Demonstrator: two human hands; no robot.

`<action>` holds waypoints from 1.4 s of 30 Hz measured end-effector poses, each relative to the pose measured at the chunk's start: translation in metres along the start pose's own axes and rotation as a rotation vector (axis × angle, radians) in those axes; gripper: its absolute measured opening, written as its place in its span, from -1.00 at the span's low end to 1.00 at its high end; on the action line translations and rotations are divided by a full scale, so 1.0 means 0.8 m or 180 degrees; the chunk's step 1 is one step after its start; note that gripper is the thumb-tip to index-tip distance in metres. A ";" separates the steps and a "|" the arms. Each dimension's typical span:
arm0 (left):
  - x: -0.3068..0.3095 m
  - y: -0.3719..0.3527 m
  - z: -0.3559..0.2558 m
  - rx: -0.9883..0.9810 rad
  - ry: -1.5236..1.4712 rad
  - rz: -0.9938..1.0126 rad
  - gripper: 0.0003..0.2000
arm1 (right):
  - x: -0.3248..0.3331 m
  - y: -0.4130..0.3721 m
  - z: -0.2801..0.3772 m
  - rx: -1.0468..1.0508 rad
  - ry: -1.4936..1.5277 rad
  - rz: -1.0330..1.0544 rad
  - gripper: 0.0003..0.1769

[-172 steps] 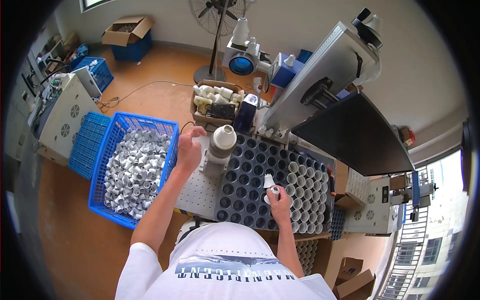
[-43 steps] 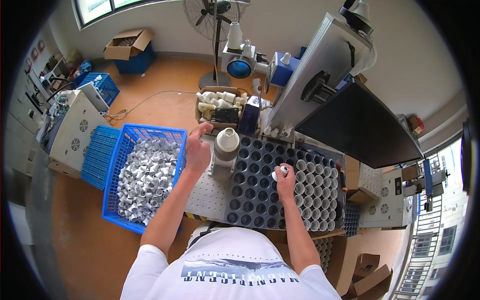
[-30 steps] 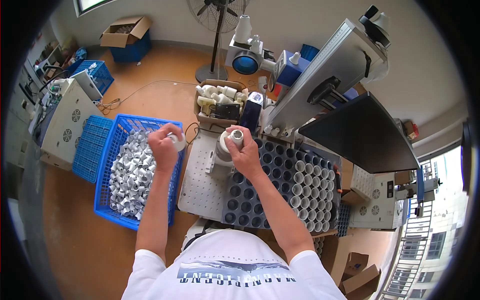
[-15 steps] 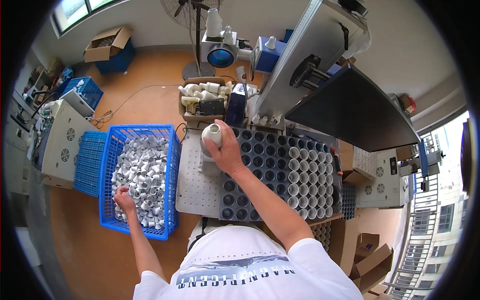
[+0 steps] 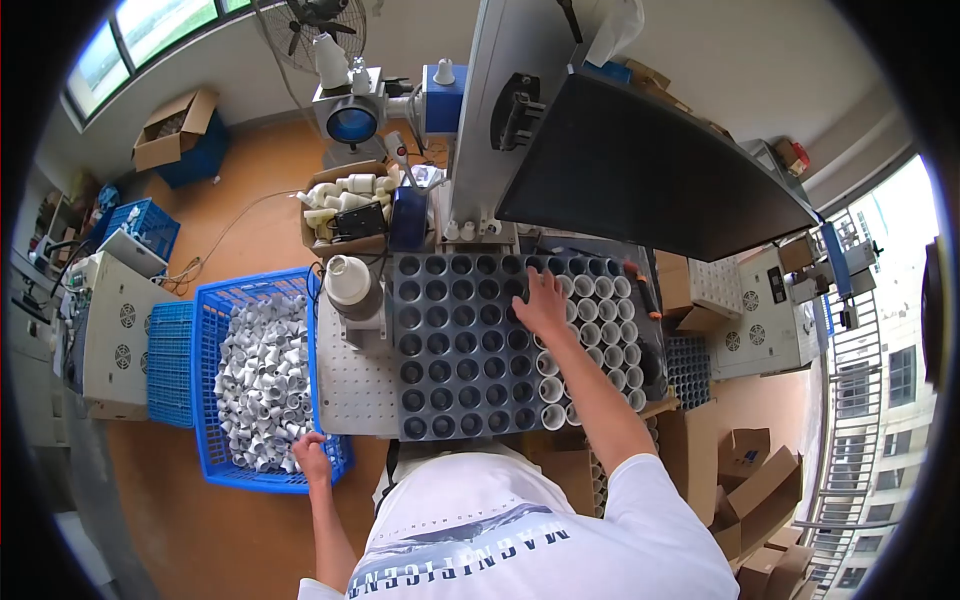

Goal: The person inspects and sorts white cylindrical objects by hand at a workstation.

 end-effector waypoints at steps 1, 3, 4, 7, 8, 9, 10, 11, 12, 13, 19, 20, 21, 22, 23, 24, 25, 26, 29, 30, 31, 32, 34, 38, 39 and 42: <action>-0.010 -0.005 -0.005 -0.0004 -0.0052 0.0143 -0.77 | -0.010 0.004 -0.019 0.0190 -0.0170 0.0004 -0.33; -0.028 -0.006 -0.010 -0.0547 -0.0264 0.0107 -0.77 | -0.022 0.016 -0.042 0.0438 -0.0358 0.0153 -0.37; -0.028 -0.013 -0.049 -0.0465 0.0017 0.0201 -0.77 | -0.026 0.023 -0.046 0.0485 -0.0398 0.0296 -0.37; -0.036 -0.015 -0.071 -0.0405 0.0132 0.0242 -0.78 | -0.005 0.029 -0.037 0.0559 -0.0417 0.0528 -0.43; -0.037 -0.015 -0.076 -0.0357 0.0152 0.0313 -0.78 | 0.004 0.030 -0.031 0.0424 -0.0362 0.0447 -0.44; -0.036 -0.016 -0.079 -0.0365 0.0176 0.0315 -0.78 | 0.014 0.032 -0.026 0.0289 -0.0316 0.0364 -0.45; -0.036 -0.017 -0.080 -0.0368 0.0195 0.0323 -0.78 | 0.025 0.032 -0.021 0.0150 -0.0278 0.0284 -0.46; -0.037 -0.019 -0.078 -0.0369 0.0212 0.0340 -0.78 | 0.036 0.028 -0.008 0.0066 0.0027 0.0170 -0.48; -0.041 -0.022 -0.074 -0.0246 0.0254 0.0425 -0.78 | 0.037 0.019 0.005 0.0095 0.0507 0.0210 -0.49; -0.045 -0.024 -0.067 -0.0129 0.0293 0.0513 -0.78 | 0.036 0.005 0.020 0.0121 0.0987 0.0248 -0.50; -0.068 -0.037 -0.080 -0.0437 0.0331 0.0753 -0.79 | -0.017 -0.081 0.106 -0.0172 0.2057 0.0770 -0.51; -0.072 -0.037 -0.080 -0.0434 0.0304 0.0816 -0.79 | -0.028 -0.089 0.112 -0.0177 0.2056 0.0767 -0.51; -0.076 -0.038 -0.080 -0.0432 0.0313 0.0856 -0.79 | -0.037 -0.098 0.114 -0.0240 0.2148 0.0674 -0.57; -0.079 -0.038 -0.084 -0.0429 0.0318 0.0898 -0.79 | -0.044 -0.106 0.114 -0.0066 0.2122 0.0382 -0.59; -0.082 -0.038 -0.089 -0.0428 0.0317 0.0936 -0.79 | -0.054 -0.114 0.113 0.0113 0.2090 0.0086 -0.61; -0.089 -0.039 -0.096 -0.0533 0.0219 0.1054 -0.77 | -0.063 -0.120 0.111 0.0303 0.2053 -0.0211 -0.62; -0.096 -0.042 -0.104 -0.0636 0.0123 0.1167 -0.74 | -0.064 -0.122 0.109 0.0200 0.2240 -0.0230 -0.64; -0.104 -0.045 -0.111 -0.0738 0.0030 0.1278 -0.71 | -0.064 -0.121 0.108 0.0155 0.2286 -0.0210 -0.63; -0.132 -0.065 -0.152 -0.1043 0.0037 0.1629 -0.71 | -0.064 -0.118 0.105 0.0080 0.2405 -0.0254 -0.60; -0.139 -0.071 -0.166 -0.1172 0.0055 0.1688 -0.72 | -0.067 -0.116 0.104 0.0066 0.2402 -0.0255 -0.60; -0.147 -0.075 -0.173 -0.1422 0.0340 0.1877 -0.74 | -0.070 -0.114 0.104 0.0051 0.2396 -0.0264 -0.60; -0.155 -0.079 -0.178 -0.1671 0.0629 0.2061 -0.75 | -0.072 -0.111 0.103 0.0035 0.2390 -0.0271 -0.60; -0.162 -0.081 -0.182 -0.2043 0.0947 0.2262 -0.78 | -0.076 -0.108 0.103 0.0006 0.2301 -0.0308 -0.60; -0.166 -0.081 -0.180 -0.2384 0.1684 0.2671 -0.83 | -0.078 -0.108 0.103 -0.0016 0.2199 -0.0359 -0.60; -0.168 -0.082 -0.180 -0.2426 0.2030 0.2841 -0.84 | -0.078 -0.108 0.103 -0.0014 0.2211 -0.0369 -0.60; -0.176 -0.082 -0.155 -0.2202 0.1606 0.2831 -0.86 | -0.077 -0.107 0.104 0.0012 0.2240 -0.0410 -0.60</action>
Point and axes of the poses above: each hand's wrist, its own y-axis towards the middle knuckle, its own x-axis out of the back of the hand, z = x × y, the point moved 4 cm from there along y, towards the middle knuckle, and after that the axes turned 1 degree about x, right-handed, at the moved point
